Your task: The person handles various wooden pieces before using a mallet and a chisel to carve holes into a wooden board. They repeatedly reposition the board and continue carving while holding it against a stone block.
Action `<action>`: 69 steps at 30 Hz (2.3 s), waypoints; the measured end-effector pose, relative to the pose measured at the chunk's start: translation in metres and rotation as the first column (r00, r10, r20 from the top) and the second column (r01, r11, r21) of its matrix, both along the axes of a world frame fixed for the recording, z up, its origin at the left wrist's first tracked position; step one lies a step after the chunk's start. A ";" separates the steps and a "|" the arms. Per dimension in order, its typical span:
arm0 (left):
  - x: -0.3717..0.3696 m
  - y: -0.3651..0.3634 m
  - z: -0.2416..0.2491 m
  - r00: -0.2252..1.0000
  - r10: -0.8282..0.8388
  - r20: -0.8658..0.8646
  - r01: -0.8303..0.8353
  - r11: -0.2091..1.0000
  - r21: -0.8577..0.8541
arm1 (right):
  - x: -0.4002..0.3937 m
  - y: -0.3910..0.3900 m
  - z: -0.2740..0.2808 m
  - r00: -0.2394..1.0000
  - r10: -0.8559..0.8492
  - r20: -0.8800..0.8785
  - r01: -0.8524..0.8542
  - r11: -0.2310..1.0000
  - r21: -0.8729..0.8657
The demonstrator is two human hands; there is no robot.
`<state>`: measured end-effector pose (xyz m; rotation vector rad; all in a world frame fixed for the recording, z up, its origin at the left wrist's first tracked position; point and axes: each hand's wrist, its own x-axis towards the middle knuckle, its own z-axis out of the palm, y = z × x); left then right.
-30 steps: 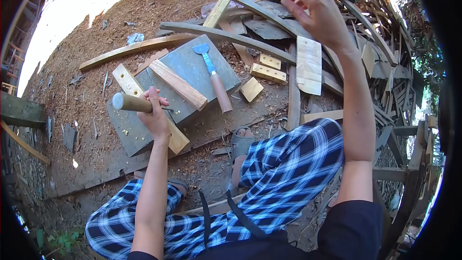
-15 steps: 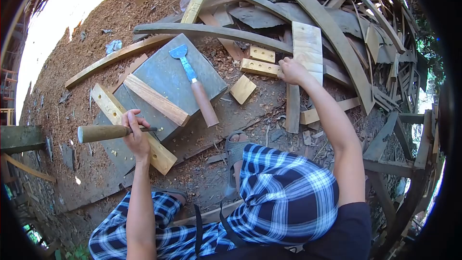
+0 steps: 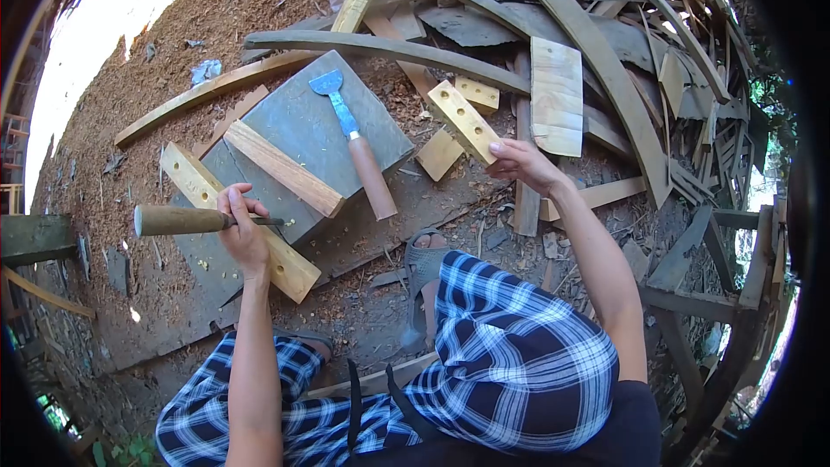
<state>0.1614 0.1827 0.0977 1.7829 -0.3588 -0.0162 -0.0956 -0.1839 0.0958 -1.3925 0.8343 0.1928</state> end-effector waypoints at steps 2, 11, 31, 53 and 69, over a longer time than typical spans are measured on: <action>-0.001 0.000 0.001 1.000 0.009 0.007 -0.009 1.000 0.006 | 0.001 0.010 0.011 0.999 -0.010 0.042 0.009 1.000 0.024; 0.000 -0.002 -0.001 1.000 0.019 0.017 -0.018 0.999 -0.051 | 0.056 0.048 0.054 0.971 0.159 0.178 -0.163 0.987 0.007; -0.003 0.007 0.004 0.995 0.085 -0.046 -0.093 0.971 -0.220 | 0.188 0.126 0.058 0.660 0.692 -0.295 -0.654 0.335 -0.679; 0.016 0.005 0.050 0.974 0.213 -0.080 -0.227 0.879 -0.419 | 0.174 0.193 0.032 0.497 0.844 -0.200 -0.107 -0.170 -0.980; 0.009 -0.001 0.039 0.969 0.246 -0.015 -0.224 0.852 -0.474 | 0.155 0.209 0.021 0.491 0.870 -0.042 -0.076 -0.005 -0.997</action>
